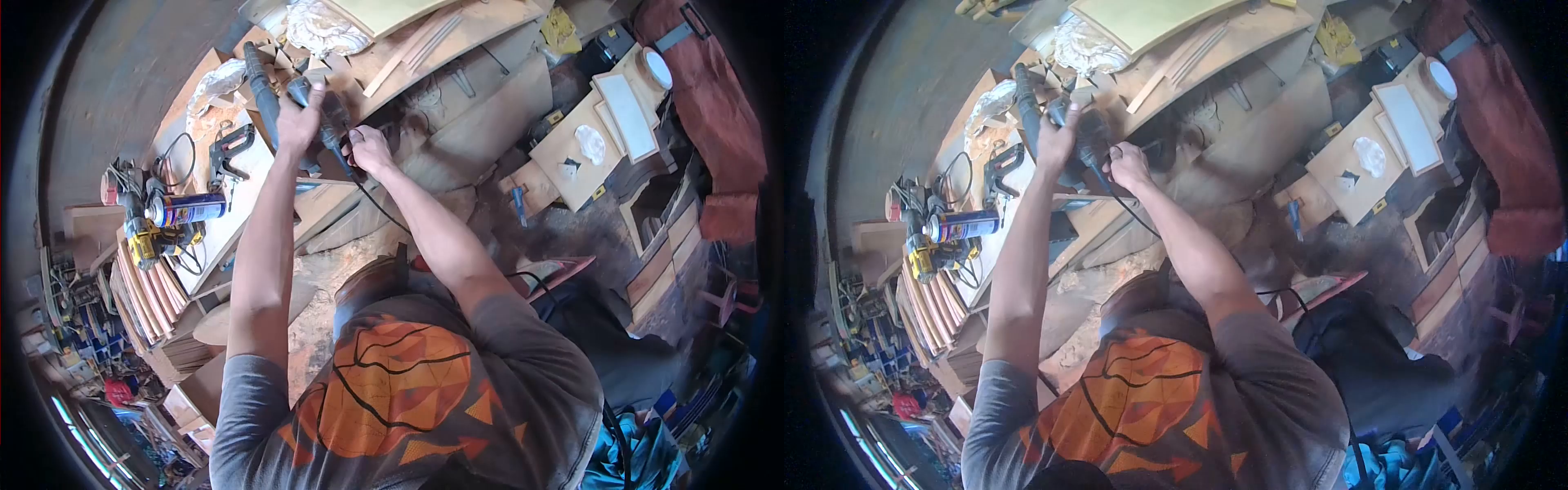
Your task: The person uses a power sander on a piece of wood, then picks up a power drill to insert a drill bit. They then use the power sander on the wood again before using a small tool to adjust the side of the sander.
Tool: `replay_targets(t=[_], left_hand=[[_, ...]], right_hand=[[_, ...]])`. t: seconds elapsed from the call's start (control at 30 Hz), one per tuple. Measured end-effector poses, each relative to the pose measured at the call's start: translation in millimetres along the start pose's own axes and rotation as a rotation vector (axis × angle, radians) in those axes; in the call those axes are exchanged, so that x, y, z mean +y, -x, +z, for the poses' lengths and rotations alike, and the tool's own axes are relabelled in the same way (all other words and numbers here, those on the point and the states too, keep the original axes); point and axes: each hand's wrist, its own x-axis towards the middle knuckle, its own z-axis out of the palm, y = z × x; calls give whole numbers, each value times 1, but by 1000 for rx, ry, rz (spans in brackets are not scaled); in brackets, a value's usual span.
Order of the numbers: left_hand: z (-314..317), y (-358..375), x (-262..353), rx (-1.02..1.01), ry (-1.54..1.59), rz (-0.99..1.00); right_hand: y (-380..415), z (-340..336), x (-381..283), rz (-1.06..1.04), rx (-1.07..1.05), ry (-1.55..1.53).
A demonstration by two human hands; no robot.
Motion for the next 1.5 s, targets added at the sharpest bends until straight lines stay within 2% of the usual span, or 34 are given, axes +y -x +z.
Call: replay_targets(t=[0.1,0.13,0.17,0.27,0.33,0.37,0.43,0.47,0.57,0.67,0.73,0.77,0.83,0.93,1.1,1.17,1.23,1.5], left_hand=[[-8,-5,-5,111,-114,122],[-19,4,6,73,-58,107],[-21,5,4,112,-60,171],[-28,-5,-6,117,-218,246],[-27,-18,-19,205,-581,447],[-23,-24,-27,202,-583,448],[-16,-28,-33,226,-395,537],[-18,-33,-34,119,-368,543],[-19,-43,-36,39,-437,484],[-17,-41,-33,67,-448,473],[-18,-40,-36,59,-439,476],[-19,-41,-36,43,-439,485],[-19,-40,-33,31,-437,492],[-18,-36,-31,80,-425,449],[-22,-32,-24,-11,-429,364],[-17,-36,-30,16,-435,340],[-18,-36,-29,41,-440,314],[-18,-34,-25,20,-414,297]], right_hand=[[4,1,3,0,-1,18],[7,1,2,-8,4,12],[10,2,0,0,1,4],[9,3,-3,-8,36,-8],[8,2,-2,-58,54,73],[6,0,-4,-55,55,71],[6,-3,-10,9,34,30],[2,-4,-9,10,37,29],[-10,3,-1,-82,72,162],[-14,8,10,-101,144,117],[-18,12,13,-140,215,206],[-20,12,14,-140,213,210],[-22,7,7,23,66,173],[-23,4,6,8,56,205],[-21,6,7,3,83,181],[-24,7,9,-5,114,155],[-17,2,0,-139,190,279],[-7,3,-16,-108,205,328]])
